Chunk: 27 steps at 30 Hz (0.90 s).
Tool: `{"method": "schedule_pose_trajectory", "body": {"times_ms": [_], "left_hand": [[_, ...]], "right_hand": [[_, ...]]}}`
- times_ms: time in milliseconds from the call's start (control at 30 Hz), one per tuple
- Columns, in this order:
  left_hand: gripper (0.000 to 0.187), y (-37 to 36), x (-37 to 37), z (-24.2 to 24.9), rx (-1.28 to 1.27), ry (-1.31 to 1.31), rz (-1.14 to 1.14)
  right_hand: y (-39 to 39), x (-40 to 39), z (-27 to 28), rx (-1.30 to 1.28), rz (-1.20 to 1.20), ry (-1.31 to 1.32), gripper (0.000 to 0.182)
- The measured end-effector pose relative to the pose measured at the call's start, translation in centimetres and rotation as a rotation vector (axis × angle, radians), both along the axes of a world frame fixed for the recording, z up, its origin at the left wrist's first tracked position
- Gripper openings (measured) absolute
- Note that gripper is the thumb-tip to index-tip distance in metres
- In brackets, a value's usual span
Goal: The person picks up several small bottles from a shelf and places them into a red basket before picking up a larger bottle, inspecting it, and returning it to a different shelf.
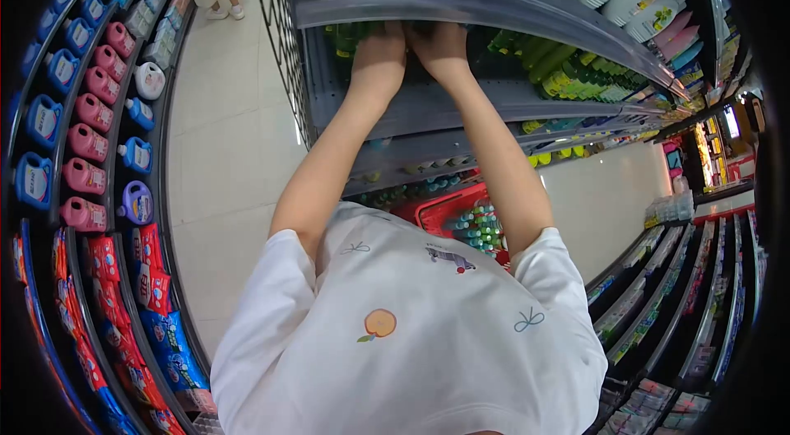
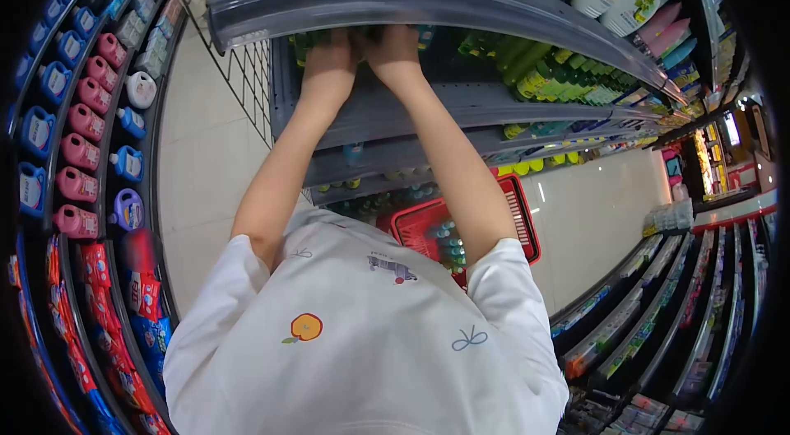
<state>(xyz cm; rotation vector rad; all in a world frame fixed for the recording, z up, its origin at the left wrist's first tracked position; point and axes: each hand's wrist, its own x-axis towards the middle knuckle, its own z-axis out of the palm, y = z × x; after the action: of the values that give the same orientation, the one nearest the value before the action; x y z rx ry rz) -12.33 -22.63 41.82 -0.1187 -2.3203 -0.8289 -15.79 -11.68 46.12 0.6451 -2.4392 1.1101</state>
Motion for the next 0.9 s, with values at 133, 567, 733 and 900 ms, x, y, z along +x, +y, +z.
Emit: {"method": "schedule_pose_trajectory", "body": {"times_ms": [133,567,733,900], "left_hand": [[0.029,0.0,-0.3,-0.1,-0.032,-0.006,0.012],[0.037,2.1,2.2,0.3,0.168,0.029,0.016],[0.039,6.5,6.6,0.5,0.126,0.23,-0.154],[0.029,13.6,10.5,-4.0,0.073,0.103,-0.482]], "right_hand": [[-0.4,-1.5,-1.4,-0.082,0.057,0.198,0.039],[1.0,0.3,-2.7,-0.139,0.043,0.06,0.033],[4.7,6.6,-2.8,-0.388,0.024,0.115,0.034],[12.0,14.6,-8.1,-0.522,-0.355,0.022,0.034]]}}
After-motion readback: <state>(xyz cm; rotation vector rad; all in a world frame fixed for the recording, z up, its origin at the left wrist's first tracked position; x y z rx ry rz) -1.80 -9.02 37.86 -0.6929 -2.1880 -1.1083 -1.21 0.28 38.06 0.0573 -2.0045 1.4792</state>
